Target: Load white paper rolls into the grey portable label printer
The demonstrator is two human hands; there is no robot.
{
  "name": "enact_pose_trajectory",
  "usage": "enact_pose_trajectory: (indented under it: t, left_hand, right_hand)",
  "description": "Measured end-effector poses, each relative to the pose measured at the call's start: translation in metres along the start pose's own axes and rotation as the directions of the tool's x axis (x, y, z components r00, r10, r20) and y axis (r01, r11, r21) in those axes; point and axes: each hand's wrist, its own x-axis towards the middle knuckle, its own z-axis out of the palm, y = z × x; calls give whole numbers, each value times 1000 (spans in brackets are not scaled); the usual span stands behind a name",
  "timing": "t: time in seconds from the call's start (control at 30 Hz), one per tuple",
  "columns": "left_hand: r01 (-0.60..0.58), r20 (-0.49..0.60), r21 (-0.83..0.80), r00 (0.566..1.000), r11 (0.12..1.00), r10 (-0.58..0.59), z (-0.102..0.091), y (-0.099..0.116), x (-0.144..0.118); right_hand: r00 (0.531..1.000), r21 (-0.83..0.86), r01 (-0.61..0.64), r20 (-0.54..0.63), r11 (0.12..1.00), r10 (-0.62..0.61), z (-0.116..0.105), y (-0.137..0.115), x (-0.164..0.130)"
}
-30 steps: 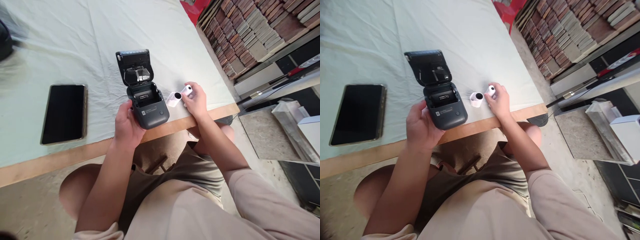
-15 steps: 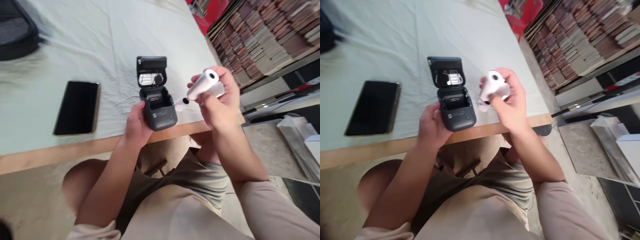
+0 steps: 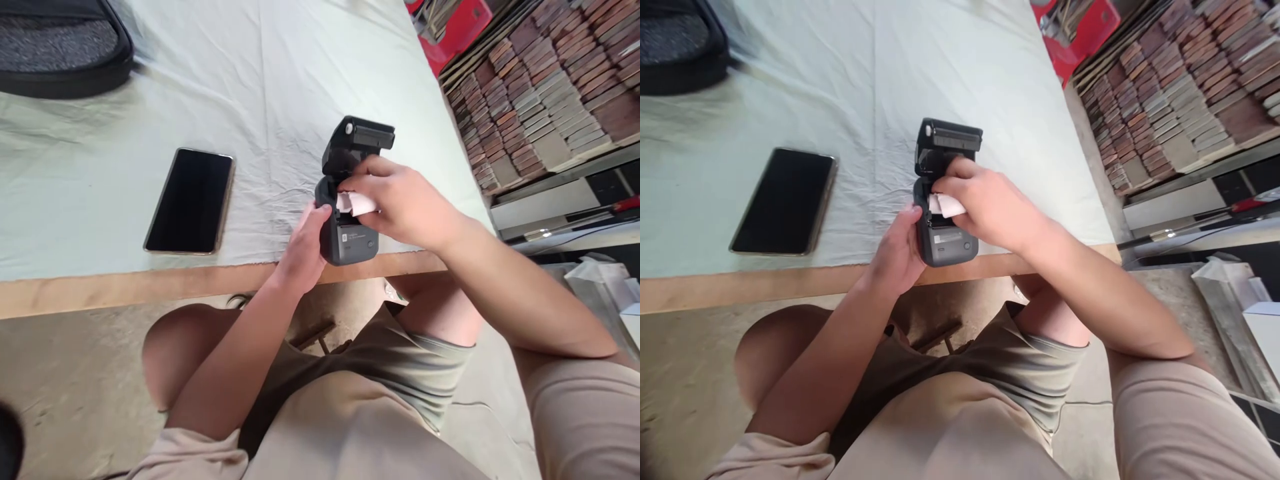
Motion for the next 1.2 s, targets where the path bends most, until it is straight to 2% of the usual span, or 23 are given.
enact_pose_trajectory:
  t: [0.2,0.37,0.47,0.6,0.7,0.9,1.0,1.1,1.2]
  left_hand:
    - [14,-4,5,1000,1000,-14,1,0,0]
    - [28,-19,20,999,999,-27,-2,-3,3]
    - [24,-35,28,999,999,-23,-2,-3,4]
    - [19,-63,8,998,1000,-19,1,-1,4]
    - [34,-80,-23,996,999,-36,2,1,3]
    - [-31,80,-34,996,999,34,1,2,-2]
    - [-49,65,16,997,999,48,-1,2,-3]
    - [-50,79,43,996,998,46,-3,1,-3]
    - [-39,97,68,995,997,32,-4,2,-3]
  right_hand:
    - [999,-110,-47,-11,993,46,5,2,3]
    - [997,-190,35,79,981,-21,3,9,16]
    - [998,-232,35,56,972,-23,3,15,23]
    - [997,-118,6,81,993,3,-1,16,22]
    - [994,-40,61,93,997,-57,-6,10,12]
    - [986,11,136,-95,991,-134,4,-3,-16]
    - [964,-26,137,-226,990,-139,15,-8,-29]
    - [943,-69,124,-302,990,-140,23,-9,-38]
    - [890,-133,177,-400,975,-217,28,-5,-42]
